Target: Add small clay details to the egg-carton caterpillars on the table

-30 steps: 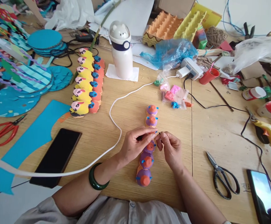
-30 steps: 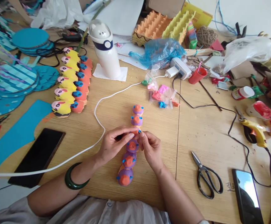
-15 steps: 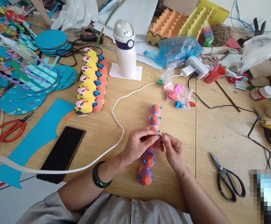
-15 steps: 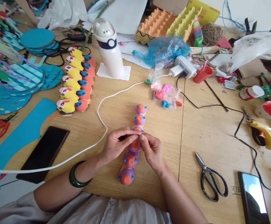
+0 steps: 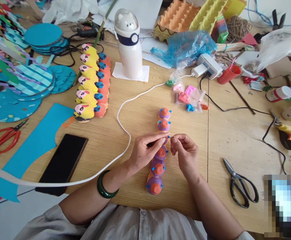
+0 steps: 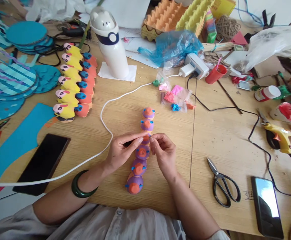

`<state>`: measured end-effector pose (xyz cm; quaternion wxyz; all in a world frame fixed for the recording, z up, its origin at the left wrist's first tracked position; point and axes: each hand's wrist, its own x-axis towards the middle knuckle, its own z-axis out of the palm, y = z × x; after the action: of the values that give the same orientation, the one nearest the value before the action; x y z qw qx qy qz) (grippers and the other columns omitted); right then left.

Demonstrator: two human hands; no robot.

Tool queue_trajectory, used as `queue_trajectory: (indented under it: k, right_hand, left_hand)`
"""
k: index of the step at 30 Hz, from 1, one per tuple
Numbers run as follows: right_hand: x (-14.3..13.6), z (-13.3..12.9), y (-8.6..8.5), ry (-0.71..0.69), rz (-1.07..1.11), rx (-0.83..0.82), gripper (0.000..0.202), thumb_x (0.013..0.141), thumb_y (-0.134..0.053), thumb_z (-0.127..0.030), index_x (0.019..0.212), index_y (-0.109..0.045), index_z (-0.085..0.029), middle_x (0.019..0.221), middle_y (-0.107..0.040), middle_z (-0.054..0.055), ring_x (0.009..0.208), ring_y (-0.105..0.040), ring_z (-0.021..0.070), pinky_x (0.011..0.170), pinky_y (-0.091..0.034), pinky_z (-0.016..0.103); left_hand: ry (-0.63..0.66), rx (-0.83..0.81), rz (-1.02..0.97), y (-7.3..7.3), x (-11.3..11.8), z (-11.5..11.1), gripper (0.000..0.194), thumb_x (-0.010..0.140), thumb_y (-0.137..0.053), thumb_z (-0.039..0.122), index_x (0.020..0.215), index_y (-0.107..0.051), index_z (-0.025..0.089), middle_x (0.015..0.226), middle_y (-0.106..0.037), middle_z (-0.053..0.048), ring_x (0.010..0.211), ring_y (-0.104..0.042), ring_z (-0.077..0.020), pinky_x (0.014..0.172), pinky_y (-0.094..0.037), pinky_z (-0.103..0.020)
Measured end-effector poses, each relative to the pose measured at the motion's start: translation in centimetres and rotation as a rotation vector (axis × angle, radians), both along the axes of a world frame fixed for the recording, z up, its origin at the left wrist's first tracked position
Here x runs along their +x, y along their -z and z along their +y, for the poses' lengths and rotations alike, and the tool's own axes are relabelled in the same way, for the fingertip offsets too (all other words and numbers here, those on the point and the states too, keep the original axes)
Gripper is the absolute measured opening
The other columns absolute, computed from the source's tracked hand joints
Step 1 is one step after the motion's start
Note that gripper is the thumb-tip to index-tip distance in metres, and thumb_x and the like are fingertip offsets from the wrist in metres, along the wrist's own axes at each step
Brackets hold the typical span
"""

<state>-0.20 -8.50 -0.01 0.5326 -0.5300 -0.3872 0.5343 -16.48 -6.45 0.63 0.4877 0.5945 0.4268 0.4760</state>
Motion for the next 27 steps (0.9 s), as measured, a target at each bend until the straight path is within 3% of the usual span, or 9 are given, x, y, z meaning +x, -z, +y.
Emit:
queue_trajectory:
  k: [5,12,23,27]
  right_hand:
    - [0.09,0.01,0.19,-0.023,-0.015,-0.017,0.041,0.091,-0.071,-0.053,0.068,-0.068,-0.02,0.05,-0.051,-0.005,0.046,-0.041,0.0081,0.047,-0.036,0.024]
    - [-0.05,0.08,0.43,-0.057,0.037,-0.017,0.03,0.087,-0.077,-0.048,0.075,-0.07,-0.022,0.056,-0.057,-0.005,0.048,-0.047,0.0084,0.049,-0.041,0.023]
    - [-0.01,-0.05,-0.41,-0.123,0.017,-0.04,0.035,0.092,-0.071,-0.051,0.074,-0.07,-0.021,0.062,-0.059,-0.003,0.052,-0.048,0.0085,0.052,-0.042,0.024]
    - [-0.07,0.0,-0.48,-0.094,-0.017,-0.042,0.035,0.09,-0.073,-0.05,0.072,-0.069,-0.021,0.058,-0.057,-0.004,0.05,-0.047,0.0088,0.049,-0.041,0.024]
  left_hand:
    - [0.015,-0.07,0.001,-0.03,-0.09,0.04,0.021,0.097,-0.065,0.028,0.107,-0.081,0.019,0.108,-0.082,-0.006,0.101,-0.078,-0.0187,0.088,-0.062,-0.026]
    - [0.051,-0.069,-0.056,0.08,0.24,0.14,0.018,0.094,-0.07,0.03,0.104,-0.082,0.02,0.106,-0.083,-0.005,0.097,-0.078,-0.0182,0.09,-0.061,-0.027]
    - [0.011,0.011,0.007,-0.16,0.04,0.18,0.012,0.094,-0.071,0.024,0.093,-0.082,0.021,0.087,-0.08,-0.003,0.077,-0.072,-0.0128,0.073,-0.055,-0.023]
    - [-0.004,0.021,0.032,-0.05,0.0,0.14,0.016,0.092,-0.073,0.028,0.104,-0.081,0.021,0.093,-0.081,-0.004,0.077,-0.071,-0.0134,0.073,-0.056,-0.024]
